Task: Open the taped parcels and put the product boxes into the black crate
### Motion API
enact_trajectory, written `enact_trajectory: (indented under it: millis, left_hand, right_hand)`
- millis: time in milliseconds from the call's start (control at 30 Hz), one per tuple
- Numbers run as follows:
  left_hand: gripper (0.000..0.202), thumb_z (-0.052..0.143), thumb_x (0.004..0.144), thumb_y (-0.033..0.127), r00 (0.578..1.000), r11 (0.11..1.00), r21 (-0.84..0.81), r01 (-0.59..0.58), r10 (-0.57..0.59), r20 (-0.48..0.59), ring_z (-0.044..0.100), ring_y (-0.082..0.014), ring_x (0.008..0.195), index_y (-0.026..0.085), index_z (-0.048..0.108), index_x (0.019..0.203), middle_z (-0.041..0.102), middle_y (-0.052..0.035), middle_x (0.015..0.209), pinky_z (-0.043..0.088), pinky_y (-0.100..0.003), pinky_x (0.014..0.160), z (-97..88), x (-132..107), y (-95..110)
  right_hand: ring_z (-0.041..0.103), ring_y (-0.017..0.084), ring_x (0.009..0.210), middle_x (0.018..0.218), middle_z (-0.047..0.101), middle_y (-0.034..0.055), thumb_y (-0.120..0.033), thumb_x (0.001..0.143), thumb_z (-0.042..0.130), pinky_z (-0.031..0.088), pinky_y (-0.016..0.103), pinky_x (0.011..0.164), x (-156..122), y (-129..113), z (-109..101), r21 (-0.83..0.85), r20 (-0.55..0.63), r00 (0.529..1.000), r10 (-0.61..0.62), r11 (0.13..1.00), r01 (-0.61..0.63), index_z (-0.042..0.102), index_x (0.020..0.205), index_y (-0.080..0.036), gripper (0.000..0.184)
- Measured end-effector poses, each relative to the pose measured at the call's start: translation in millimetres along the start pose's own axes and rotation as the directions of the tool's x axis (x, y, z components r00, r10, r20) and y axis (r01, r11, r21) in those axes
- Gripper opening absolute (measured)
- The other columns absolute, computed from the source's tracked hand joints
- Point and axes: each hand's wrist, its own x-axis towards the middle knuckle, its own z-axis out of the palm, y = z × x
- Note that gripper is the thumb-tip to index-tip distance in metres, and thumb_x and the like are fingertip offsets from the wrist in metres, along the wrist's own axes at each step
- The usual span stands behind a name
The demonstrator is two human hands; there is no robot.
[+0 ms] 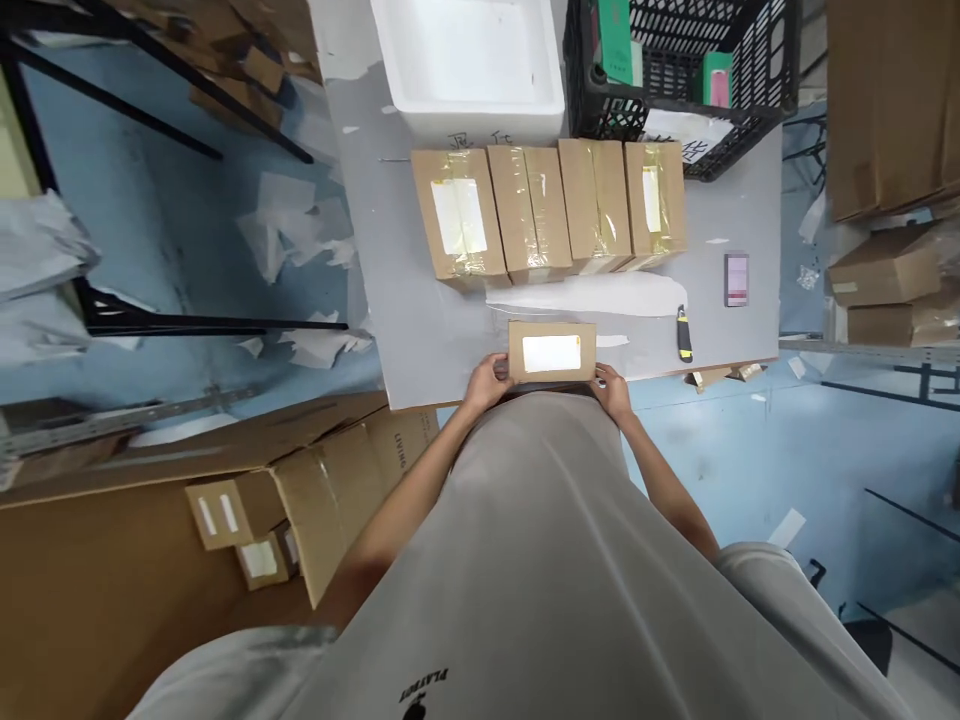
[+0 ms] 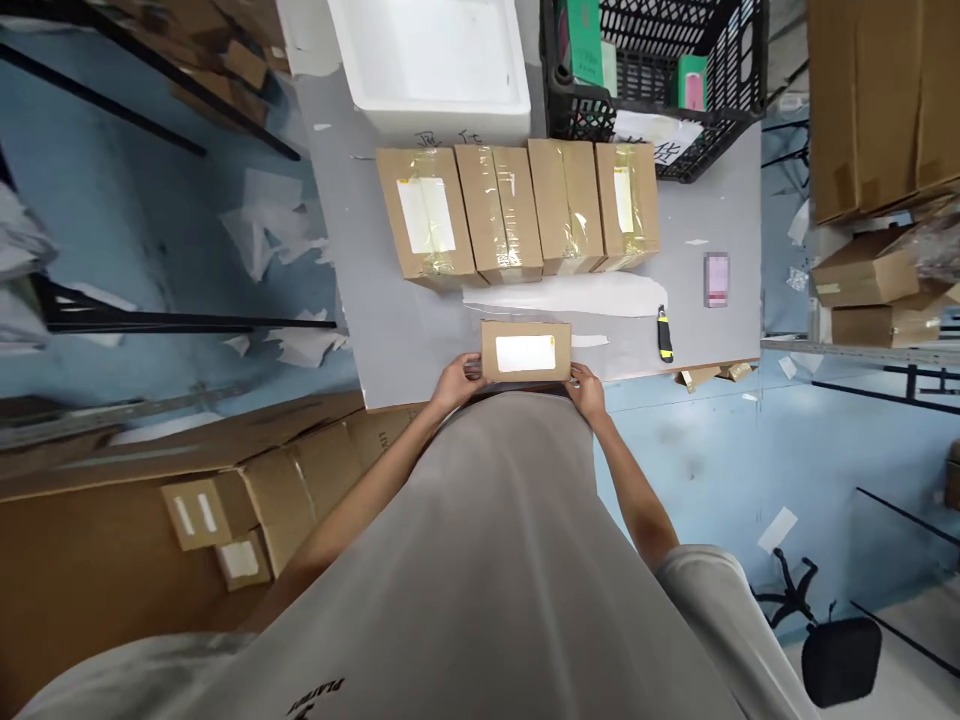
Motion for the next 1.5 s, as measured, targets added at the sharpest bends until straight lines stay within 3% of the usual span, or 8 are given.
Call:
enact_trajectory:
  millis: [233, 433, 500, 600, 800, 967, 1133, 1500]
  left_hand:
    - [0.051, 0.100, 0.078, 0.045, 0.988, 0.993, -0.050, 0.110, -0.115, -0.106, 0.083, -0.0381, 0.123, 0.022, 0.078, 0.118, 0.086, -0.0135, 0.118, 0.066, -0.056, 0.119, -6.8, 5.9, 4.2]
    - [0.065, 0.090, 0.096, 0.051, 0.837, 0.963, -0.265, -0.047, -0.106, -0.536, 0.075, -0.0349, 0.144, 0.023, 0.073, 0.151, 0.075, -0.0200, 0.150, 0.062, -0.053, 0.127, -84.3, 76.3, 50.0]
    - [0.064, 0.089, 0.097, 0.049, 0.815, 0.949, -0.302, -0.088, -0.106, -0.570, 0.071, -0.0355, 0.151, 0.024, 0.072, 0.153, 0.071, -0.0208, 0.159, 0.060, -0.054, 0.130, -104.1, 97.1, 74.0]
    - [0.050, 0.090, 0.094, 0.044, 0.850, 0.940, -0.326, -0.096, -0.093, -0.519, 0.071, -0.0328, 0.150, 0.027, 0.077, 0.140, 0.076, -0.0157, 0.154, 0.058, -0.055, 0.133, -116.1, 117.7, 112.6]
    - [0.026, 0.087, 0.084, 0.027, 0.897, 0.936, -0.352, -0.001, -0.155, -0.414, 0.076, -0.0249, 0.120, 0.025, 0.074, 0.106, 0.081, -0.0064, 0.119, 0.064, -0.059, 0.124, -111.8, 131.8, 159.6]
    - [0.031, 0.090, 0.080, 0.028, 0.922, 0.942, -0.336, 0.006, -0.135, -0.362, 0.076, -0.0239, 0.109, 0.024, 0.073, 0.106, 0.080, -0.0055, 0.110, 0.067, -0.060, 0.118, -113.6, 130.2, 162.8]
    - [0.035, 0.095, 0.078, 0.031, 0.930, 0.948, -0.318, -0.011, -0.107, -0.352, 0.077, -0.0280, 0.115, 0.025, 0.073, 0.104, 0.079, -0.0071, 0.111, 0.068, -0.059, 0.116, -121.8, 126.1, 156.8]
    - [0.026, 0.085, 0.083, 0.028, 0.880, 0.943, -0.333, 0.021, -0.175, -0.442, 0.076, -0.0257, 0.109, 0.027, 0.070, 0.105, 0.076, -0.0039, 0.102, 0.066, -0.056, 0.120, -207.0, 114.6, 130.9]
  right_hand:
    - [0.085, 0.042, 0.136, 0.152, 0.086, 0.0116, -0.062, 0.089, 0.102, 0.069, 0.061, 0.126, 42.7, 36.7, -41.0, 0.072, 0.121, 0.992, -0.047, 0.997, 0.038, 0.095, 0.122, -0.029, 0.047]
    - [0.076, 0.043, 0.151, 0.170, 0.071, 0.0282, -0.093, 0.093, 0.079, 0.067, 0.062, 0.126, 188.4, 50.2, -167.6, 0.331, -0.321, 0.946, 0.046, 0.941, 0.067, 0.078, 0.158, -0.015, 0.102]
    - [0.071, 0.044, 0.159, 0.177, 0.064, 0.0304, -0.091, 0.089, 0.083, 0.064, 0.060, 0.130, 240.2, 39.7, -204.9, 0.392, -0.381, 0.922, 0.073, 0.915, 0.090, 0.070, 0.167, -0.012, 0.112]
    - [0.074, 0.042, 0.154, 0.171, 0.069, 0.0319, -0.084, 0.083, 0.093, 0.061, 0.058, 0.133, 293.0, 13.5, -227.5, 0.477, -0.323, 0.942, 0.095, 0.876, 0.076, 0.067, 0.168, -0.009, 0.116]
    - [0.084, 0.037, 0.131, 0.137, 0.088, 0.0214, -0.065, 0.069, 0.109, 0.068, 0.058, 0.124, 311.8, -20.3, -204.4, 0.535, -0.271, 0.961, 0.052, 0.838, 0.105, 0.080, 0.136, -0.014, 0.089]
    - [0.087, 0.035, 0.125, 0.128, 0.092, 0.0161, -0.055, 0.067, 0.111, 0.067, 0.061, 0.124, 301.0, -26.6, -208.9, 0.577, -0.244, 0.964, 0.107, 0.815, 0.056, 0.082, 0.126, -0.018, 0.076]
    - [0.086, 0.037, 0.129, 0.129, 0.092, 0.0191, -0.065, 0.071, 0.109, 0.069, 0.058, 0.122, 283.8, -44.3, -203.5, 0.540, -0.240, 0.964, 0.118, 0.841, 0.032, 0.081, 0.127, -0.017, 0.078]
    - [0.085, 0.038, 0.134, 0.142, 0.088, 0.0236, -0.060, 0.073, 0.109, 0.067, 0.061, 0.126, 280.3, -104.5, -119.2, 0.564, -0.207, 0.977, 0.057, 0.823, 0.071, 0.078, 0.140, -0.013, 0.088]
